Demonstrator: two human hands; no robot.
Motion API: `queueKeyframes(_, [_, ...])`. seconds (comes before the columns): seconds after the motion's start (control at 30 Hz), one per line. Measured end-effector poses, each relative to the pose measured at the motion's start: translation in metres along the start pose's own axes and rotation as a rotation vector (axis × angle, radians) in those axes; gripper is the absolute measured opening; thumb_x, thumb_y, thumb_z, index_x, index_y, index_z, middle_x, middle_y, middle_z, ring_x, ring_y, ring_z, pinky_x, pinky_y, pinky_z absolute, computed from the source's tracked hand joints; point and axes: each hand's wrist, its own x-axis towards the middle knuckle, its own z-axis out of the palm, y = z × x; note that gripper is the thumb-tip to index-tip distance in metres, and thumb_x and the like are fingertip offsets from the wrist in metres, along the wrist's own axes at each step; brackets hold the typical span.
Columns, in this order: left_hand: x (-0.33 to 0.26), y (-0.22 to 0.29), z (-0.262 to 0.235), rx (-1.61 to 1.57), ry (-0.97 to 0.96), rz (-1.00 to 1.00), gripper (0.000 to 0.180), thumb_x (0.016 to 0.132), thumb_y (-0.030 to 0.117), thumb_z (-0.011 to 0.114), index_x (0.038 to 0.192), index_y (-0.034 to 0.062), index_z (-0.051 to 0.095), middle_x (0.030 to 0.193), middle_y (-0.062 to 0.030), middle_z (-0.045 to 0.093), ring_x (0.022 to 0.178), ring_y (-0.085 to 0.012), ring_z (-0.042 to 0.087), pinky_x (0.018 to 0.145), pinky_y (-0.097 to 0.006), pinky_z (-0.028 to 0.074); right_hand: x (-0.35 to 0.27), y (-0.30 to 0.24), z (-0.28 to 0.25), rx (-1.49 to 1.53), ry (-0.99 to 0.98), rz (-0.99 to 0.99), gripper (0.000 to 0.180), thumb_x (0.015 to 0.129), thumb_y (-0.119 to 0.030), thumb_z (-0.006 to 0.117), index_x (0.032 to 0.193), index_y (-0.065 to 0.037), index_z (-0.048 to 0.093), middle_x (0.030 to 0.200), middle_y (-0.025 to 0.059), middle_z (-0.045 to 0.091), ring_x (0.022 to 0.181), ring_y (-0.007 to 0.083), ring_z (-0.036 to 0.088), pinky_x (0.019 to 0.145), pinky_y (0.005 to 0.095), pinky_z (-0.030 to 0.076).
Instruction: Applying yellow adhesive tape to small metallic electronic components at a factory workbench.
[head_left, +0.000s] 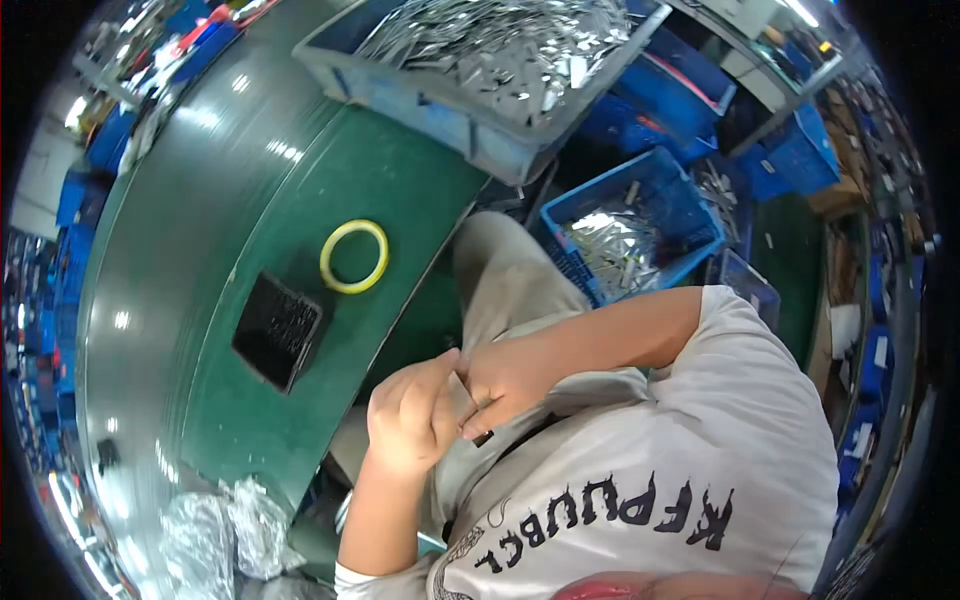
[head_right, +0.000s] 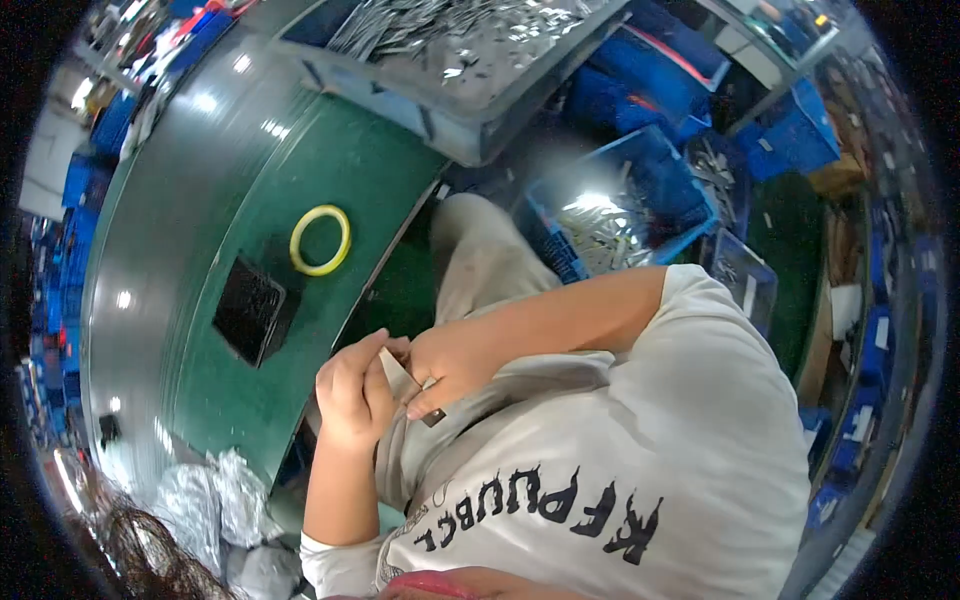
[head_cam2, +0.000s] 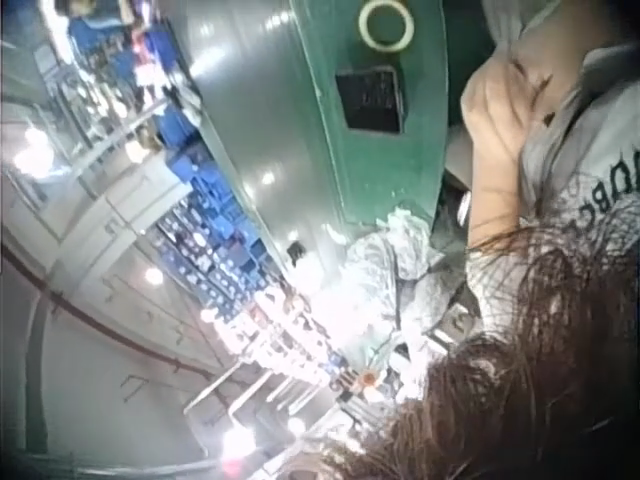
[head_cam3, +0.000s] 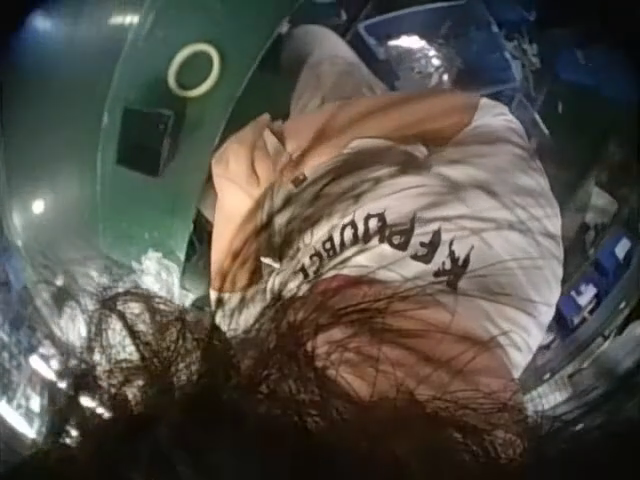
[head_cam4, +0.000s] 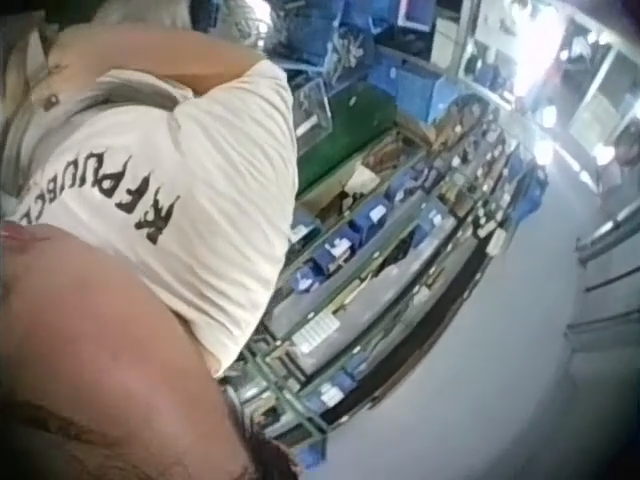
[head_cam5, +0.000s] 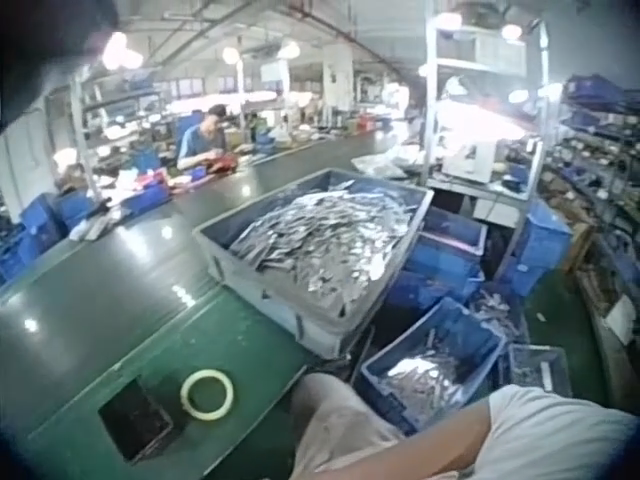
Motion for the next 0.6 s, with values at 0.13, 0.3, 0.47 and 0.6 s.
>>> queueKeyframes(0.13, [0.0, 0.002, 0.007, -0.093, -0.006, -0.02, 0.059, 0.079, 0.003, 0.063, 0.132, -0.0066, 0.04, 0.092, -0.0174, 0.068, 0.075, -0.0311, 0.068, 0.068, -0.037, 0.056, -0.036, 0.03, -0.014, -0.336, 0.255, -0.074, 0.027, 0.091, -0.029, 0.06, 0.09, -0.004, 0.069, 0.089, 0.0133, 0.065, 0.083, 0.0328, 0.062, 0.076, 0.0418, 0.049])
queueKeyframes(0.3, [-0.04, 0.014, -0.014, -0.099, -0.079, -0.298, 0.065, 0.081, 0.003, 0.064, 0.137, -0.0065, 0.031, 0.095, -0.0179, 0.068, 0.075, -0.0297, 0.069, 0.069, -0.034, 0.056, -0.156, 0.051, -0.068, -0.84, 0.329, 0.444, 0.027, 0.083, -0.031, 0.067, 0.094, -0.007, 0.07, 0.098, 0.0135, 0.065, 0.092, 0.0308, 0.064, 0.078, 0.0414, 0.05])
queueKeyframes(0.47, [-0.078, 0.017, -0.025, -0.119, -0.02, -0.613, 0.056, 0.081, 0.002, 0.066, 0.131, -0.0029, 0.042, 0.084, -0.0132, 0.068, 0.068, -0.0242, 0.068, 0.063, -0.032, 0.055, -0.22, 0.003, -0.107, -0.728, 0.481, 0.929, 0.037, 0.084, -0.04, 0.066, 0.097, -0.006, 0.07, 0.094, 0.0152, 0.067, 0.09, 0.0307, 0.064, 0.079, 0.04, 0.05])
queueKeyframes(0.6, [-0.071, 0.011, -0.021, 0.048, -0.14, -0.699, 0.036, 0.08, 0.008, 0.07, 0.114, 0.0051, 0.056, 0.063, -0.008, 0.062, 0.053, -0.0263, 0.062, 0.053, -0.033, 0.05, -0.192, -0.064, -0.169, -0.585, 1.016, 0.814, 0.032, 0.087, -0.035, 0.065, 0.092, -0.004, 0.069, 0.083, 0.014, 0.069, 0.077, 0.0301, 0.066, 0.071, 0.0408, 0.051])
